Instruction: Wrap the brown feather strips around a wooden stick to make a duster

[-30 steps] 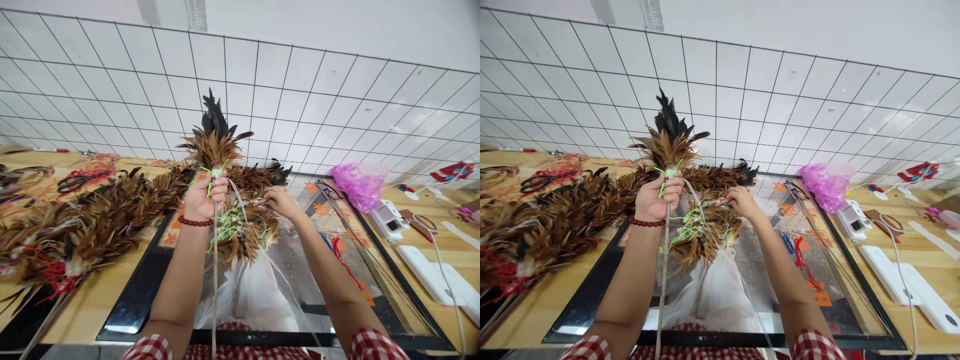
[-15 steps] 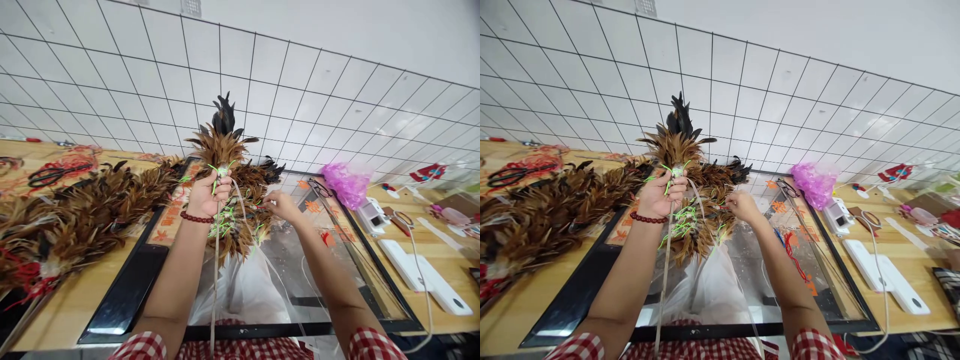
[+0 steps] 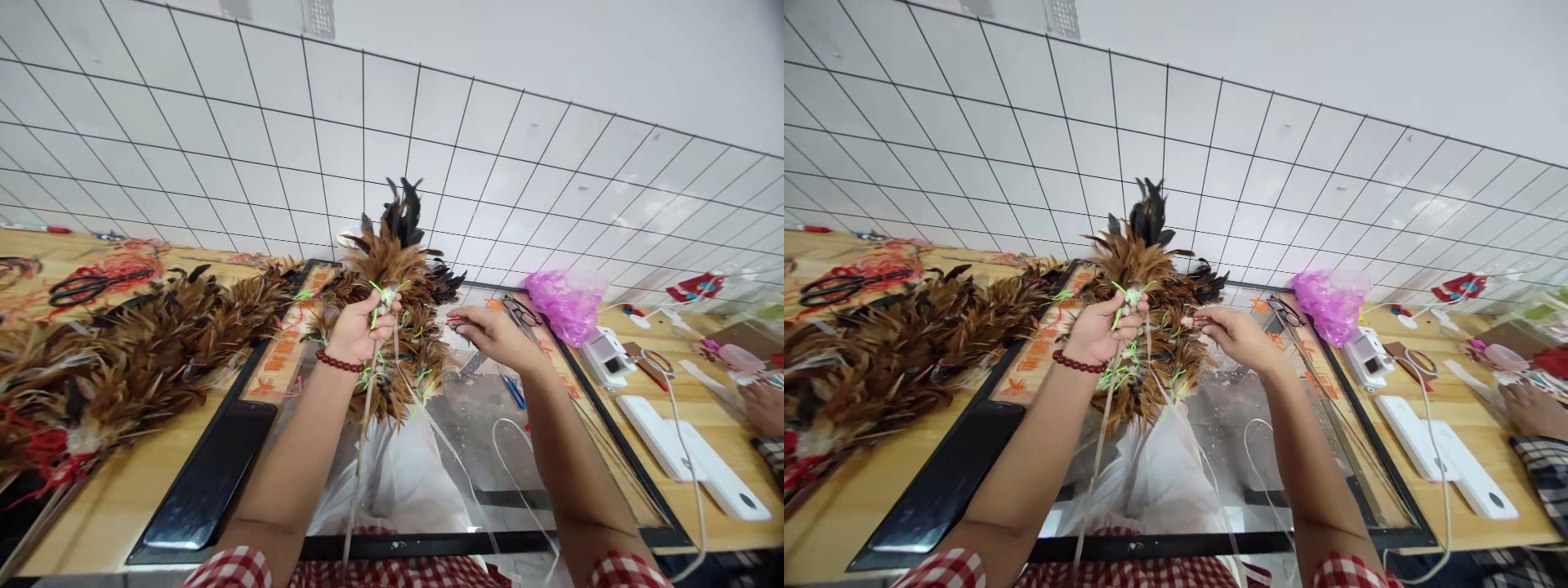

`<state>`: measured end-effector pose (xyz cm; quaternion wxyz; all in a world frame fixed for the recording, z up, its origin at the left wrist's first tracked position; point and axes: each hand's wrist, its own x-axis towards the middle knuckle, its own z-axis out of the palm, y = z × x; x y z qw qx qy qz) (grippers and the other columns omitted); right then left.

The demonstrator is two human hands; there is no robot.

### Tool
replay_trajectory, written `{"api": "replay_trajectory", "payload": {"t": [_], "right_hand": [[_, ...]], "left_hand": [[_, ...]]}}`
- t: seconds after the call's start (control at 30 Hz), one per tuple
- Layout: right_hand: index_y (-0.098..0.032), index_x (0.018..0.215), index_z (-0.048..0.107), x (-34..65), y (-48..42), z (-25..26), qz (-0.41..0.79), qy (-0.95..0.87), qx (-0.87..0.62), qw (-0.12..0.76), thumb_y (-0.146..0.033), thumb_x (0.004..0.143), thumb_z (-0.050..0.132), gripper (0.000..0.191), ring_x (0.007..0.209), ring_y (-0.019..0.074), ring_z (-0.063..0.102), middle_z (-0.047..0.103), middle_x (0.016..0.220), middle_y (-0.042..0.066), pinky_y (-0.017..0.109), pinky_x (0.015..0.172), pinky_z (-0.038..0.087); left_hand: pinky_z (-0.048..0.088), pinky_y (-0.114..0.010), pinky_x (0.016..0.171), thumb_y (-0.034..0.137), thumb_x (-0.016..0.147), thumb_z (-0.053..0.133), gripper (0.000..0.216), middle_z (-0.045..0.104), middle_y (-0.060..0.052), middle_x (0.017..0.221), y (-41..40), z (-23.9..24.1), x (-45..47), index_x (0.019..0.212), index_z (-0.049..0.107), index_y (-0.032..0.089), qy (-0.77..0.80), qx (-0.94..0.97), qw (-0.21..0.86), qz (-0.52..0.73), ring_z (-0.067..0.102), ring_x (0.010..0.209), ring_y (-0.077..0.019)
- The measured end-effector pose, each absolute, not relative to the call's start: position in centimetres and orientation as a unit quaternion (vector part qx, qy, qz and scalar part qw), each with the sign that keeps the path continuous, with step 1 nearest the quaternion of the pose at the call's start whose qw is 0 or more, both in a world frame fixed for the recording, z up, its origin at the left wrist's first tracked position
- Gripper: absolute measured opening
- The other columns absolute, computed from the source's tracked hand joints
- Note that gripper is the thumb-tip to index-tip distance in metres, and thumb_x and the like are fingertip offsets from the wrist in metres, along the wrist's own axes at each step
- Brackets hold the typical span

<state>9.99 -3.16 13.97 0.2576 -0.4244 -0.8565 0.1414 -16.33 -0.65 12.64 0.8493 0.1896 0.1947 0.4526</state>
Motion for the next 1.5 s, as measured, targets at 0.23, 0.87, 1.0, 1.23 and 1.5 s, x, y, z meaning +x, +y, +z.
{"api": "replay_trajectory", "payload": {"t": [0.23,0.87,1.0,1.23,1.5], "right_hand": [[-0.020,0.100,0.065,4.7,-2.8,18.0,0.100,-0.910,-0.272,0.296,-0.019,0.093,0.047,0.019,0.088,0.0163,0.057,0.064,0.092,0.006,0.030,0.081,0.045],[-0.019,0.099,0.063,2.2,0.1,14.9,0.094,-0.813,-0.429,0.382,-0.024,0.085,0.057,0.016,0.089,0.0201,0.059,0.066,0.095,0.007,0.032,0.082,0.044],[-0.019,0.111,0.055,2.1,-0.6,12.0,0.215,-0.650,-0.471,0.556,-0.041,0.076,0.067,0.042,0.092,0.0190,0.056,0.060,0.106,0.009,0.032,0.081,0.046],[-0.017,0.090,0.059,3.9,-5.1,9.8,0.691,-0.506,-0.396,0.333,-0.055,0.070,0.072,0.045,0.041,0.0040,0.027,0.035,0.054,-0.009,0.017,0.041,0.022],[-0.017,0.070,0.060,6.3,-5.3,13.7,0.420,-0.614,-0.472,0.472,-0.048,0.067,0.074,0.034,0.055,0.0078,0.039,0.050,0.061,-0.003,0.020,0.049,0.030]], "left_hand": [[0.020,-0.011,0.032,0.026,0.084,0.061,0.018,0.049,0.000,0.062,-1.6,12.0,-13.7,0.076,0.052,0.012,0.249,0.263,0.788,0.498,0.034,0.039,-0.0026],[0.014,-0.011,0.038,0.040,0.066,0.079,0.042,0.042,0.006,0.067,-2.8,11.5,-12.0,0.083,0.047,0.017,0.316,0.345,0.701,0.538,0.032,0.041,0.0005],[0.016,-0.011,0.038,0.044,0.069,0.075,0.044,0.047,0.005,0.069,-2.6,11.5,-12.4,0.079,0.043,0.017,0.321,0.361,0.677,0.556,0.031,0.042,0.0007],[0.018,-0.011,0.037,0.041,0.068,0.076,0.042,0.050,0.003,0.071,-3.1,12.1,-12.3,0.078,0.045,0.016,0.317,0.387,0.690,0.524,0.032,0.042,0.0003],[0.015,-0.011,0.038,0.038,0.062,0.081,0.046,0.050,0.001,0.072,-3.2,13.1,-12.7,0.077,0.044,0.014,0.250,0.375,0.756,0.475,0.030,0.044,0.0010]]}}
